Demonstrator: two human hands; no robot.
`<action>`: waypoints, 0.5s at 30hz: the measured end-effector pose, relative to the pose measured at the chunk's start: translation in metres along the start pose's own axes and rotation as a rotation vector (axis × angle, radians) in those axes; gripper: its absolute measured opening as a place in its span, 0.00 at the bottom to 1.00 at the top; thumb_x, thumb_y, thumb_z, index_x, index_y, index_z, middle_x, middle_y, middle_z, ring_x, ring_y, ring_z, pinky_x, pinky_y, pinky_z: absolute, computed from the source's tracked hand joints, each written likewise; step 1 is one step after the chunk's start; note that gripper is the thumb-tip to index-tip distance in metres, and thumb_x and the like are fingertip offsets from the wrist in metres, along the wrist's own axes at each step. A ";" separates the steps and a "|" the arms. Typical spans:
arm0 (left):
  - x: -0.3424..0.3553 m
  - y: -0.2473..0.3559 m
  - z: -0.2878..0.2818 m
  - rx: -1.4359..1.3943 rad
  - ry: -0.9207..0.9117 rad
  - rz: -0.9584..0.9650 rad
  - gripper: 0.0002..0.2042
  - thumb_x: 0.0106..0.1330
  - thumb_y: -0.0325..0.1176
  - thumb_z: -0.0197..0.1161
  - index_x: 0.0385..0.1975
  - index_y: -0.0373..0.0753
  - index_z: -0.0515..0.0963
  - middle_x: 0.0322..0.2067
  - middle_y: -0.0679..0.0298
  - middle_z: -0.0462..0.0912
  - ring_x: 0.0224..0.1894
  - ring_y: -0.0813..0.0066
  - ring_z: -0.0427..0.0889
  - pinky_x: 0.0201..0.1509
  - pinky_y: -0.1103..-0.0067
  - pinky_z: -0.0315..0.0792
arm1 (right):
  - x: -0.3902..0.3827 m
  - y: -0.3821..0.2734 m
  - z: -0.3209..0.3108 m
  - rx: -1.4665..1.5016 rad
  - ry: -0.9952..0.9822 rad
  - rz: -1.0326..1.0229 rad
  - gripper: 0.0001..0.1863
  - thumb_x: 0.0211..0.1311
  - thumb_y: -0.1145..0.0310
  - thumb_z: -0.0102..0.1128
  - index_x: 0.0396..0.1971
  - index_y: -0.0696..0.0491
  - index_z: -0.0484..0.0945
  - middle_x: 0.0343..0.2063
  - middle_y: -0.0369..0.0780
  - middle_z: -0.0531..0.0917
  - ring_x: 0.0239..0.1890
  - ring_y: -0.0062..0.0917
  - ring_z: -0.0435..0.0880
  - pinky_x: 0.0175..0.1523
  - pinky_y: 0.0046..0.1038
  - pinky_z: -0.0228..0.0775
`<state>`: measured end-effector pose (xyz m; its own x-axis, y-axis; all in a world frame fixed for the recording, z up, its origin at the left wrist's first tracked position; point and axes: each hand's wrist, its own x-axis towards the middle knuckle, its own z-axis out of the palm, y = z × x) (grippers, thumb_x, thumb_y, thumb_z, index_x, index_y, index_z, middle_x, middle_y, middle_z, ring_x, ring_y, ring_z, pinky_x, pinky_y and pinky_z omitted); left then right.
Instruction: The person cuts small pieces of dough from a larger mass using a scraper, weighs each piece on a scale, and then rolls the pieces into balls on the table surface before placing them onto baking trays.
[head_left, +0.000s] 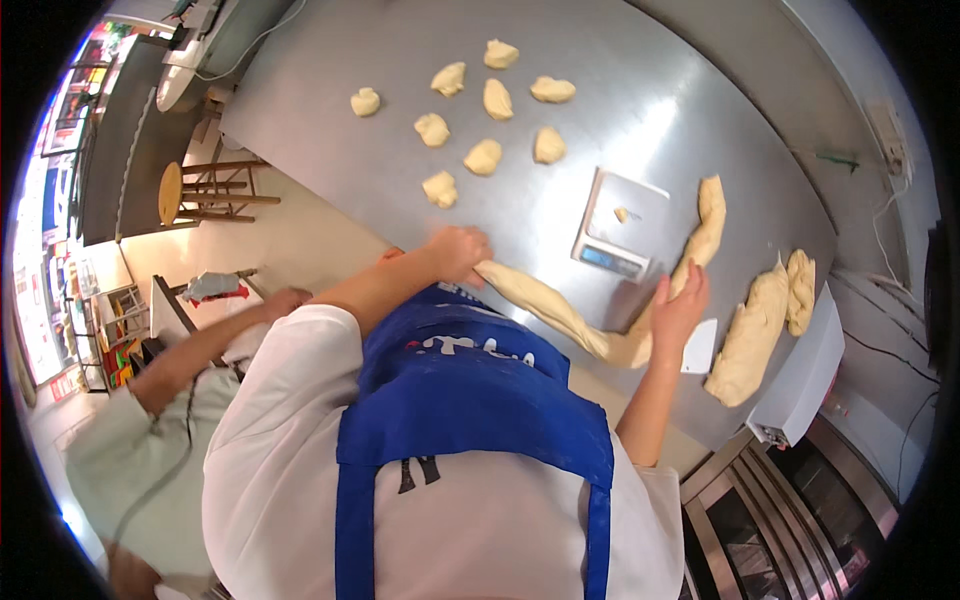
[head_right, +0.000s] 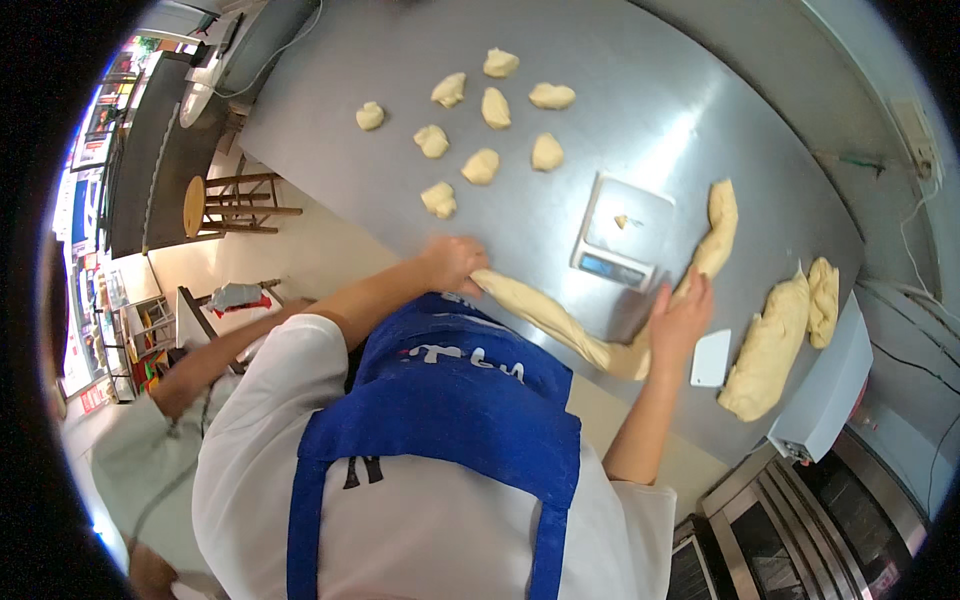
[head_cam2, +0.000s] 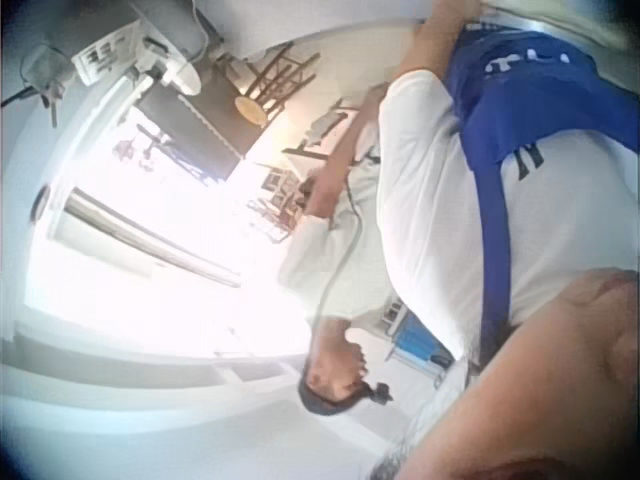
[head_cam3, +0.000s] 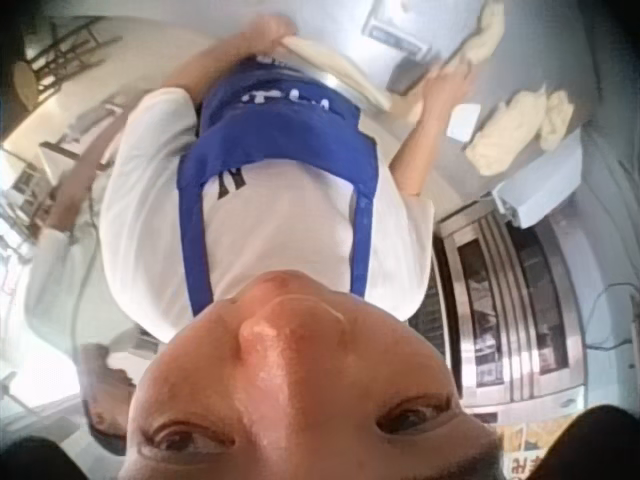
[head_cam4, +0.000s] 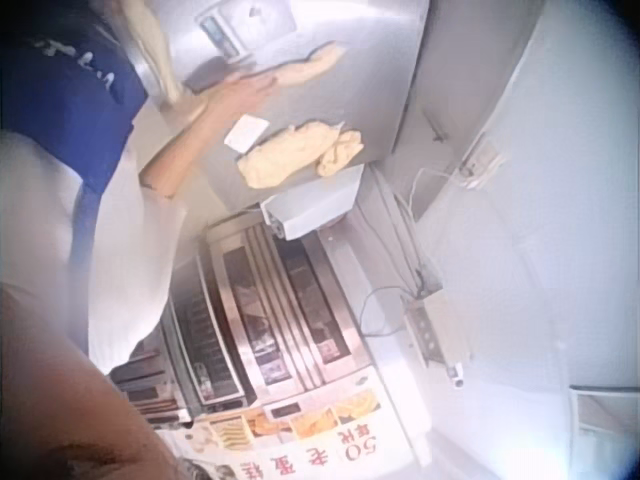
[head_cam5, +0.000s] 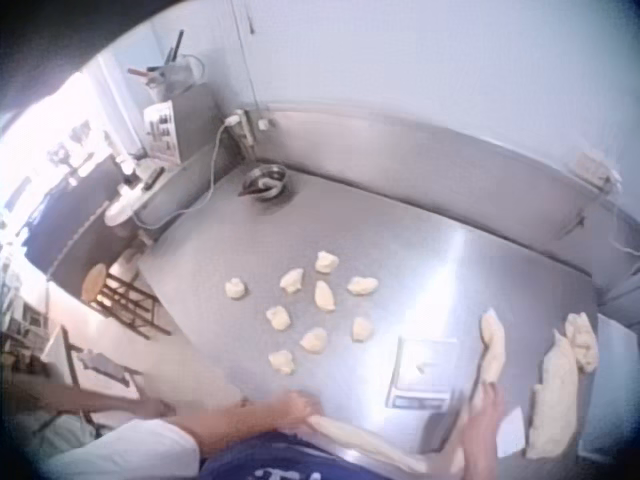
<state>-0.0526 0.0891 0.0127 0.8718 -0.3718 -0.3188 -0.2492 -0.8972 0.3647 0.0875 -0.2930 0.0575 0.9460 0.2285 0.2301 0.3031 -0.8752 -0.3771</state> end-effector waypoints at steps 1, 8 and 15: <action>-0.005 -0.018 -0.005 -0.118 0.103 0.172 0.18 0.47 0.40 0.75 0.37 0.42 0.80 0.41 0.61 0.80 0.42 0.59 0.81 0.46 0.65 0.76 | 0.002 -0.030 0.014 0.002 0.006 -0.004 0.28 0.60 0.68 0.63 0.60 0.57 0.69 0.58 0.55 0.72 0.60 0.51 0.71 0.66 0.45 0.62; -0.021 -0.203 -0.075 0.033 0.862 -0.494 0.24 0.52 0.35 0.70 0.53 0.46 0.77 0.55 0.59 0.75 0.60 0.57 0.71 0.61 0.60 0.70 | 0.006 -0.219 0.097 0.208 -0.035 -0.059 0.20 0.58 0.69 0.64 0.51 0.56 0.77 0.54 0.52 0.76 0.56 0.48 0.75 0.62 0.43 0.67; -0.033 -0.318 -0.080 -0.119 0.274 -0.323 0.20 0.51 0.30 0.69 0.47 0.47 0.78 0.55 0.62 0.75 0.59 0.58 0.72 0.56 0.61 0.73 | 0.034 -0.350 0.142 0.313 -0.179 -0.095 0.22 0.54 0.71 0.66 0.51 0.55 0.77 0.52 0.52 0.77 0.54 0.47 0.76 0.58 0.42 0.69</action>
<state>0.0318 0.4054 -0.0223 0.9806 0.0149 -0.1955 0.0911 -0.9175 0.3872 0.0302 0.0820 0.0696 0.9087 0.3974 0.1274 0.3850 -0.6802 -0.6238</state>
